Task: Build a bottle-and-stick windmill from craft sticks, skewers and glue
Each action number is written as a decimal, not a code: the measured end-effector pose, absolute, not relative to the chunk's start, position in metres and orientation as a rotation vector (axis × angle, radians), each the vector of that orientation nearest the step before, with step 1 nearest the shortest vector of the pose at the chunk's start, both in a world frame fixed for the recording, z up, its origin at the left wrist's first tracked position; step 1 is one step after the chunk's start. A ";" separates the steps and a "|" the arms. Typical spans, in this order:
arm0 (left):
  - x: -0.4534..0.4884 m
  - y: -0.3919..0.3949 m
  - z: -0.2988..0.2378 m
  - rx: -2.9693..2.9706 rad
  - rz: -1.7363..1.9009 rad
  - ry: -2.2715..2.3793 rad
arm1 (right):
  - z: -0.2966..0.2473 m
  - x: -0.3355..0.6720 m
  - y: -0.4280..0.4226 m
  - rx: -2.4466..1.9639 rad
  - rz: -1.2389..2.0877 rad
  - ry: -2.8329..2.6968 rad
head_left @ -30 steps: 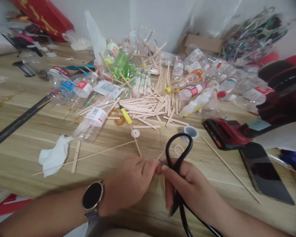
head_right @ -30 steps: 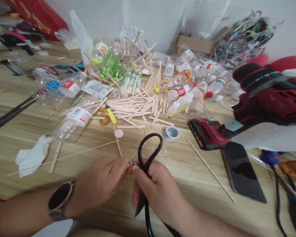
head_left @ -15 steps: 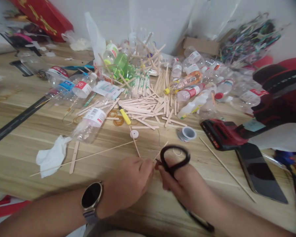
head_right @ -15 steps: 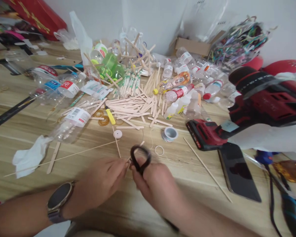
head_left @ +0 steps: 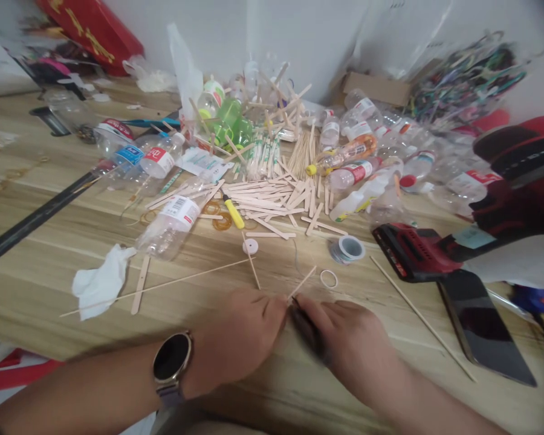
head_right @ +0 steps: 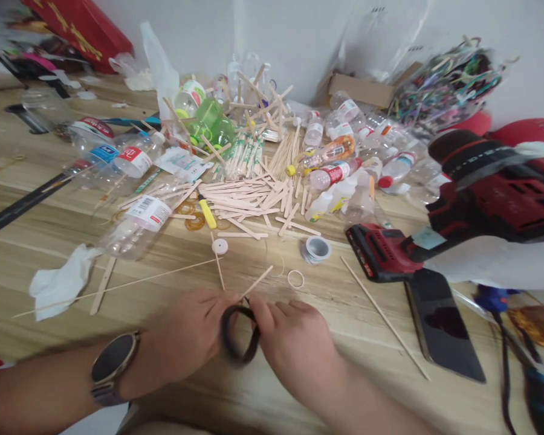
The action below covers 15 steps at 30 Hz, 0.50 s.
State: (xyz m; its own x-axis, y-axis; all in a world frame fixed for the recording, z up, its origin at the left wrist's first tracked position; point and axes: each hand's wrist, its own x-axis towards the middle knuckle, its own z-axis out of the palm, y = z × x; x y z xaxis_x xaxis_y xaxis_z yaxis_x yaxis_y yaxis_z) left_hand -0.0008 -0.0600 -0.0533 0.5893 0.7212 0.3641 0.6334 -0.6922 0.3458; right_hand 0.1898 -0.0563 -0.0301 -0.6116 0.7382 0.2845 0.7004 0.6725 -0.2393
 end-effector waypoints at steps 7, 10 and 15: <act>-0.003 -0.055 -0.046 2.771 0.849 1.106 | -0.019 0.177 -0.066 -1.424 1.579 -1.683; -0.002 -0.054 -0.048 2.777 0.883 1.091 | -0.024 0.176 -0.066 -1.397 1.616 -1.605; -0.003 -0.054 -0.046 2.794 0.890 1.092 | -0.030 0.178 -0.068 -1.387 1.707 -1.515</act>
